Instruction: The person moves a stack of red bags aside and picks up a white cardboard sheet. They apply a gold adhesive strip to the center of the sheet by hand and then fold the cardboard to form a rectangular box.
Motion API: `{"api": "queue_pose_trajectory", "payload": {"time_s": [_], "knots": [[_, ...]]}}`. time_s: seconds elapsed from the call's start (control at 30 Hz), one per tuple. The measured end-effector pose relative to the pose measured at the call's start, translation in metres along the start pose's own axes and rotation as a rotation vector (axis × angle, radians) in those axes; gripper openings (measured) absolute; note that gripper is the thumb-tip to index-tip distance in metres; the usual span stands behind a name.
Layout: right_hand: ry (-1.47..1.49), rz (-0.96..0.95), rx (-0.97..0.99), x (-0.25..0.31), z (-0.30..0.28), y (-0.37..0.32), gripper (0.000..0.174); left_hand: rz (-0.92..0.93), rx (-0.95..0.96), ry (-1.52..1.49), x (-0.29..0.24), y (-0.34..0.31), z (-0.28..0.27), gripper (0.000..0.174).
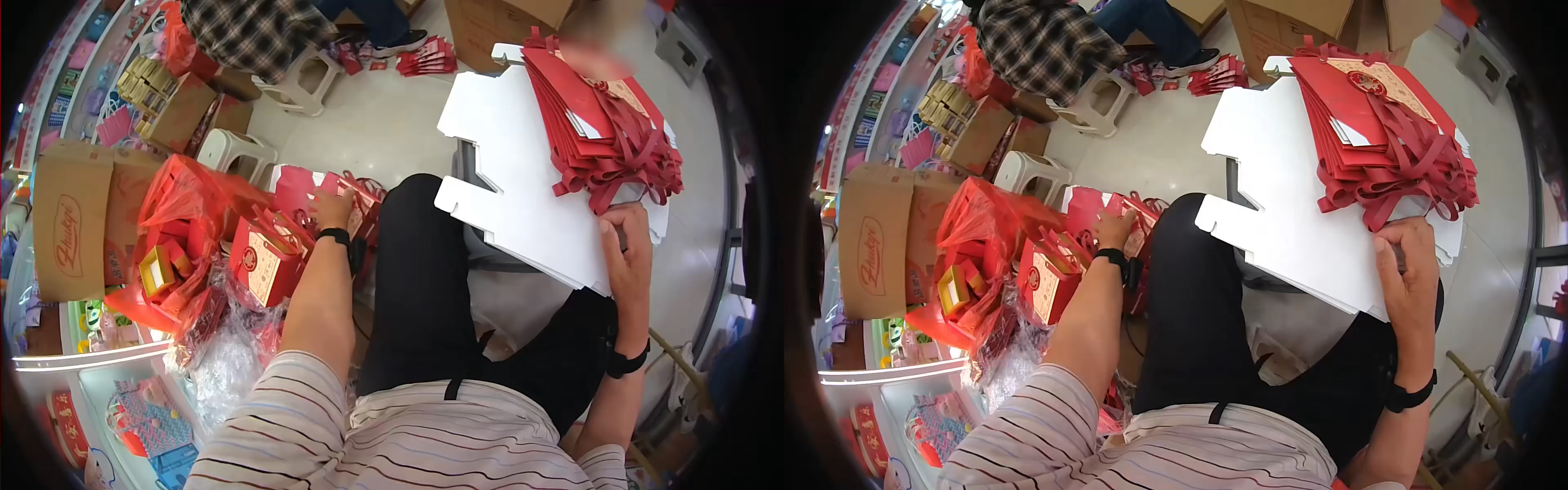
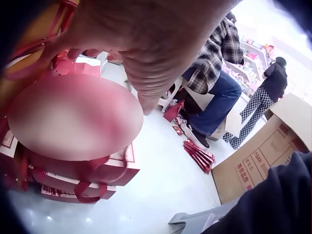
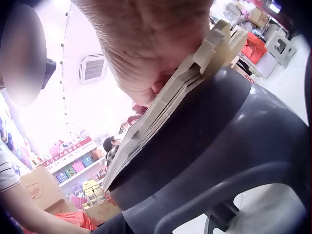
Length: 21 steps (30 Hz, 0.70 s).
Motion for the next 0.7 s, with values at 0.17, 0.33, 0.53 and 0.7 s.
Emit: {"api": "queue_pose_trajectory", "payload": {"time_s": [0.17,0.33,0.53,0.7], "knots": [[-0.032,-0.058,-0.032,0.006,0.003,0.002,0.006,0.691,-0.278,0.217,-0.049,0.009,-0.001,0.066],[-0.005,-0.084,-0.057,0.003,-0.006,0.003,0.011,0.829,0.121,0.375,-0.032,0.045,0.059,0.040],[0.239,0.103,0.015,-0.002,-0.017,-0.002,0.005,0.680,-0.041,-0.559,-0.133,0.013,-0.119,0.076],[0.535,0.314,-0.243,-0.069,-0.086,0.002,0.020,0.804,0.338,-1.127,-0.277,-0.143,-0.206,0.079]]}}
Point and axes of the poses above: each hand's wrist, its own y-axis towards the middle knuckle, its own z-axis out of the palm, x = y × z, the point moved 10 cm from there along y, towards the middle knuckle, and after that the axes turned 13 degrees about z, right-handed, at the moved point
